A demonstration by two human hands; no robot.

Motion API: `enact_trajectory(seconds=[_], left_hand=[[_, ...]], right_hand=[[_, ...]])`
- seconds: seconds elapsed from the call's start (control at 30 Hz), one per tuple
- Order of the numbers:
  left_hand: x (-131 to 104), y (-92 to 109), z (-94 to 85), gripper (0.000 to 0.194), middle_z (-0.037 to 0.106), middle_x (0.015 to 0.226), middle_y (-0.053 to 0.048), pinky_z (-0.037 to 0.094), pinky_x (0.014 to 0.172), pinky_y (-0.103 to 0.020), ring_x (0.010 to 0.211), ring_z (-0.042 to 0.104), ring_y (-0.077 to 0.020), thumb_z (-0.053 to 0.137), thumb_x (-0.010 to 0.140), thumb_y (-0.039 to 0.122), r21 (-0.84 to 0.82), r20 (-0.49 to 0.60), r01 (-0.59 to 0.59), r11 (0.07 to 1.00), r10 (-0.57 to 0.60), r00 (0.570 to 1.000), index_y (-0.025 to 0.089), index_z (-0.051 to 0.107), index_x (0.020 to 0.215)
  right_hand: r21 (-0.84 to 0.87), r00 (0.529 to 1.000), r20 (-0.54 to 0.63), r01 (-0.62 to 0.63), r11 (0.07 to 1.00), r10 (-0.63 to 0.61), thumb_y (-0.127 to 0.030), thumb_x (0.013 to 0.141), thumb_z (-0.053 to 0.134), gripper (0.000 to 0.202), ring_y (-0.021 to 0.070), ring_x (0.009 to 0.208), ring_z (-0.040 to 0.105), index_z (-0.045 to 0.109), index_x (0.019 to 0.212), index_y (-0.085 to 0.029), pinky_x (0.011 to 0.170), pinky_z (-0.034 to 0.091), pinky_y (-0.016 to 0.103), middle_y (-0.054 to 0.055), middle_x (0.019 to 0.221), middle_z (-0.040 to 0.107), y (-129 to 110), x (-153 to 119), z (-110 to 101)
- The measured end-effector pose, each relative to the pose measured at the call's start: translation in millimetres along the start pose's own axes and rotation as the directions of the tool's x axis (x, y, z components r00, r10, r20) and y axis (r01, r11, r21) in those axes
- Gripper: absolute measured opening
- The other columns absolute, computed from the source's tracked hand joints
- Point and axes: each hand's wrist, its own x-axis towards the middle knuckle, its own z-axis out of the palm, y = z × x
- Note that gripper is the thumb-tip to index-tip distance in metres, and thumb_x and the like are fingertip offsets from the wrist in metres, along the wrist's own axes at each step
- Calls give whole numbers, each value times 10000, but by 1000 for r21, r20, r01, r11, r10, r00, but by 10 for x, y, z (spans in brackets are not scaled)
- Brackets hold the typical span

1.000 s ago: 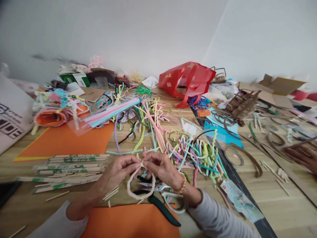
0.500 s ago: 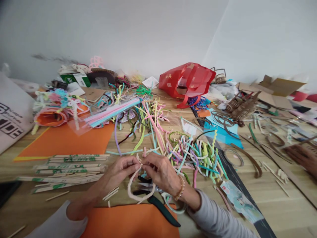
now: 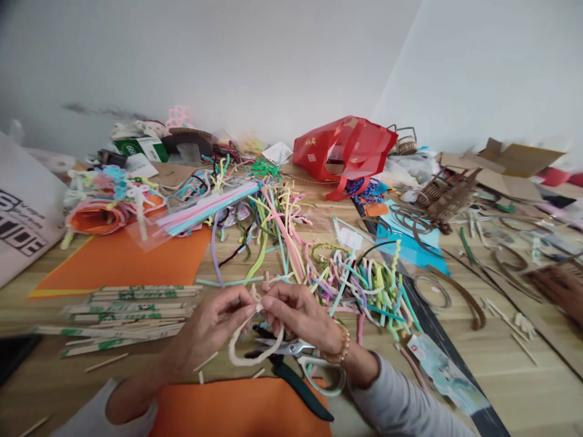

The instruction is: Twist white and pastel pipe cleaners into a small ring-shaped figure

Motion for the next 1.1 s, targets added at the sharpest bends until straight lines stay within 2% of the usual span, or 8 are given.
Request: enact_trajectory(seconds=[0.2,0.43,0.53,0.63,0.83,0.9,1.0,1.1], left_hand=[[-52,-25,40,160,586,683,11,384,622,-223,595,518,-110,464,887,125,377,15,-248,892,262,965,175,553,765],[-33,-12,22,183,570,658,5,372,606,-230,607,519,-125,472,884,159,403,25,-210,891,219,975,175,543,716],[-21,23,6,190,566,656,9,365,601,-230,617,507,-128,488,881,202,314,22,-103,944,102,995,175,545,702],[-9,23,-12,212,539,636,15,350,565,-224,602,483,-126,504,876,264,145,41,36,989,-42,998,170,553,693],[41,-85,0,290,527,531,23,358,524,-214,489,455,-99,535,848,365,-335,239,300,893,-228,944,155,527,649],[50,-90,30,276,527,521,26,368,518,-214,478,462,-99,542,845,367,-345,204,320,882,-262,943,154,536,668],[31,-63,83,165,533,538,45,397,519,-221,495,507,-119,550,846,339,-214,11,252,944,-256,967,175,566,850],[-19,-43,115,178,588,605,38,437,583,-244,552,557,-138,614,801,261,174,-196,64,983,-30,980,217,588,971]], right_hand=[[177,999,33,-36,984,31,-469,815,645,349,68,507,488,571,785,-129,473,378,167,-18,612,544,4,14,9],[116,997,66,-48,992,40,-462,812,651,345,64,505,432,571,805,-127,456,306,172,-27,605,531,-10,13,-28],[25,998,62,4,1000,-5,-451,853,605,321,77,533,437,571,825,-133,490,328,187,-24,624,528,13,6,-37],[-231,995,31,103,968,-98,-382,908,542,248,95,583,455,590,861,-143,538,353,203,-12,668,540,-6,-27,-29],[-685,922,81,328,651,-378,-211,964,405,200,128,693,506,563,849,-168,649,352,245,28,785,572,-117,-114,40],[-663,934,18,277,695,-356,-202,949,428,180,115,642,484,556,828,-167,611,334,236,10,741,559,-113,-112,52],[-420,978,-102,125,899,-184,-247,919,492,167,91,559,424,553,791,-158,534,309,207,-31,632,501,-51,-68,41],[-107,994,-105,-3,994,-8,-335,899,525,217,76,503,374,552,788,-150,463,272,190,-50,582,452,24,-9,18]])
